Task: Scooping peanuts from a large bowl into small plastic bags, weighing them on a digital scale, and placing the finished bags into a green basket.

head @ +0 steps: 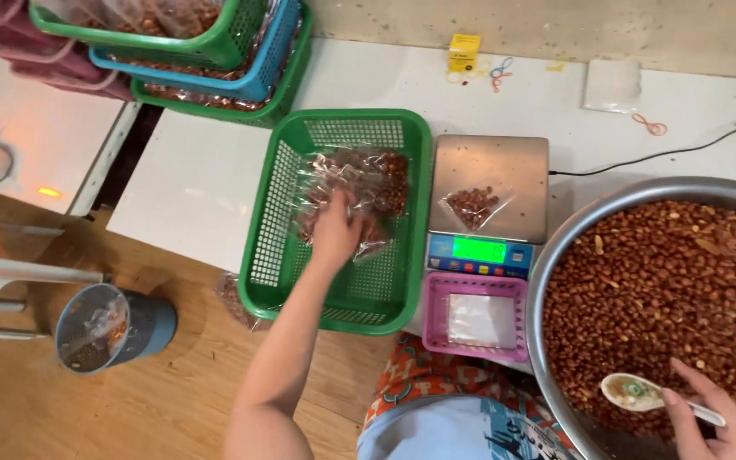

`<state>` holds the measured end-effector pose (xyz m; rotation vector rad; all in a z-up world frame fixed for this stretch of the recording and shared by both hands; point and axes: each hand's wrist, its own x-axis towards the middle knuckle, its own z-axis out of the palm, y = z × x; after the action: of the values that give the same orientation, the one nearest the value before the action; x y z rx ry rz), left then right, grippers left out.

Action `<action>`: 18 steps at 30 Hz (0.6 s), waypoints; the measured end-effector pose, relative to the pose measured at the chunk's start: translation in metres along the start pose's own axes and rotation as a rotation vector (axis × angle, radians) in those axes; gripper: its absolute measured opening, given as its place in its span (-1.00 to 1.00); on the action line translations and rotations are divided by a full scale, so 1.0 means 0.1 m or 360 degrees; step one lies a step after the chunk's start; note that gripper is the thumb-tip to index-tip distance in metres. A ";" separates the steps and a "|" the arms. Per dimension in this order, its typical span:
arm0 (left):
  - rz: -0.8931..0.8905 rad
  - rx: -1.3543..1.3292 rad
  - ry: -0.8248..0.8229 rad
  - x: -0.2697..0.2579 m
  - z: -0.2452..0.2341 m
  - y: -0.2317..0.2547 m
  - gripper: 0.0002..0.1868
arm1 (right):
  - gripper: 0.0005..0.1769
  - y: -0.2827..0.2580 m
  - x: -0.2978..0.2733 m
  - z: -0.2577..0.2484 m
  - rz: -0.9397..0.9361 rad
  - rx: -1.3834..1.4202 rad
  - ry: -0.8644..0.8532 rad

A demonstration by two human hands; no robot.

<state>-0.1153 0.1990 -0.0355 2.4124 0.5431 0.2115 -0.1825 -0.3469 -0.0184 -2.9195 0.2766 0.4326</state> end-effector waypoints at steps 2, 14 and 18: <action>-0.0012 0.0204 -0.0047 -0.05 0.17 -0.35 -0.81 | -0.51 0.07 0.00 0.02 -0.0203 0.0158 0.0062; -0.0085 0.0526 0.0012 0.12 0.45 -0.55 -0.55 | -0.78 -0.10 -0.31 -0.16 -0.0310 0.0533 0.0255; 0.0038 0.1019 0.0512 0.06 0.49 -0.44 -0.40 | -0.76 0.36 -0.11 -0.02 -0.0317 0.0444 0.0307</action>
<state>-0.1106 0.2052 -0.1013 3.0275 0.8248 0.5062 -0.2000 -0.3799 -0.0184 -2.6794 0.0622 0.0742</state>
